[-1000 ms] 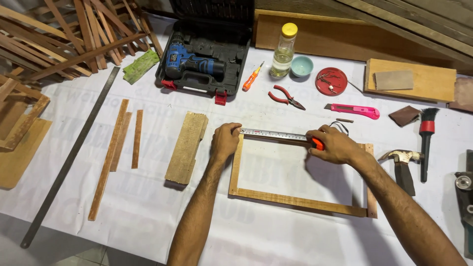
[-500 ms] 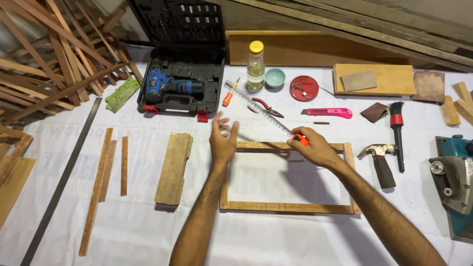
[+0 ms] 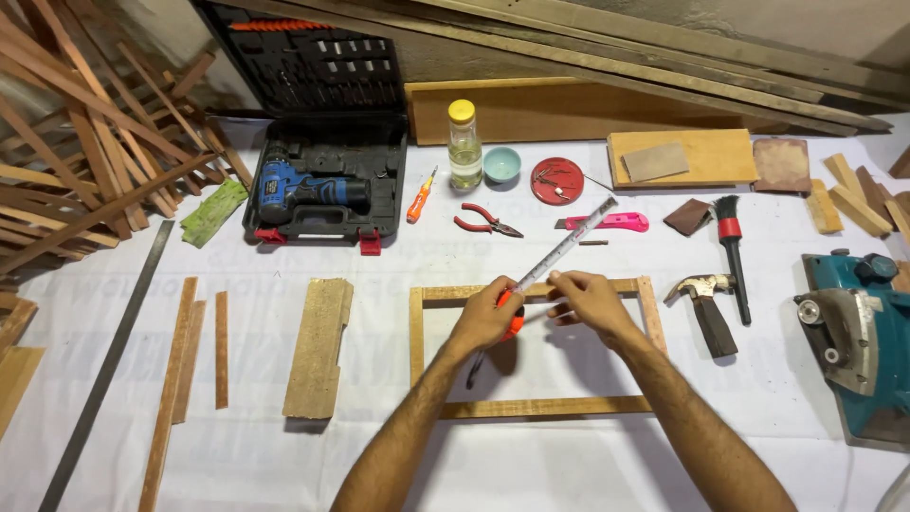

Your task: The person lays thin wooden slats on a work table and aligns them into a rectangular frame, hammering nails at the joints with a claw hammer. They then use a tape measure to measure the assembled frame and pick nails from a red lid.

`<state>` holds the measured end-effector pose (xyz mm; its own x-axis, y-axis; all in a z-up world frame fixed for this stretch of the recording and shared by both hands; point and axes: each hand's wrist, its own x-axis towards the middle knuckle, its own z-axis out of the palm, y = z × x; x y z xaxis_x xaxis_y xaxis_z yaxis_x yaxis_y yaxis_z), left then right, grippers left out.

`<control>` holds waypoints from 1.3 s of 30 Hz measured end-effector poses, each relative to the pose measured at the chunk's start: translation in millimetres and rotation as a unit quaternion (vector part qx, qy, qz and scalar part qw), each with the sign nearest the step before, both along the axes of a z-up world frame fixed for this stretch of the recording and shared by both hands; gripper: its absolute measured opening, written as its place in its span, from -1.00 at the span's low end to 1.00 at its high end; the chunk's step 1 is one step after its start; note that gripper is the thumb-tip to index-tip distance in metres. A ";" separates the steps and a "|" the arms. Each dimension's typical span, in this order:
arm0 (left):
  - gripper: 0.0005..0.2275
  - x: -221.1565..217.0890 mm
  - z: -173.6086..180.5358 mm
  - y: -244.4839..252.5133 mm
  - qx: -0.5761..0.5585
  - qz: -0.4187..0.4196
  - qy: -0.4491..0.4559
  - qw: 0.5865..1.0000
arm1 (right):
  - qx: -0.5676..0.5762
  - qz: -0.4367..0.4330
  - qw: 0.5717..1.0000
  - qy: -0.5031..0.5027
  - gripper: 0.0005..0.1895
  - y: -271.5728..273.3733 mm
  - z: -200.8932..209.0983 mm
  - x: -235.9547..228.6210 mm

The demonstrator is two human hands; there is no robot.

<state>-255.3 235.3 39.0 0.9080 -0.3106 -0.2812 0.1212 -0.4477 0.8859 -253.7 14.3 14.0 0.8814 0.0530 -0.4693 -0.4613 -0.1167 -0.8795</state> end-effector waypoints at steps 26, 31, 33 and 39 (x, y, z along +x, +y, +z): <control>-0.57 86.4 -29.1 -80.4 0.345 -0.257 0.100 0.897 | -0.420 -0.077 0.896 -0.121 -0.57 -123.7 -38.1 -6.4; -0.57 84.7 -23.6 -74.4 0.352 -0.246 0.089 0.899 | -0.434 -0.064 0.885 -0.158 -0.41 -112.6 -44.1 -10.2; -0.58 78.4 -9.3 -73.4 0.368 -0.236 0.076 0.896 | -0.438 -0.078 0.886 -0.131 -0.40 -104.4 -35.4 -16.2; -0.57 66.1 20.1 -52.7 0.441 -0.213 0.066 0.869 | -0.467 -0.067 0.871 -0.139 -0.44 -99.8 -33.9 -14.9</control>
<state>-189.1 182.7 59.1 0.7051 -0.2223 -0.6733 -0.1480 -0.9748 0.1669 -268.6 -85.5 -19.9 0.9371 -0.3484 -0.0198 -0.3091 -0.8025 -0.5104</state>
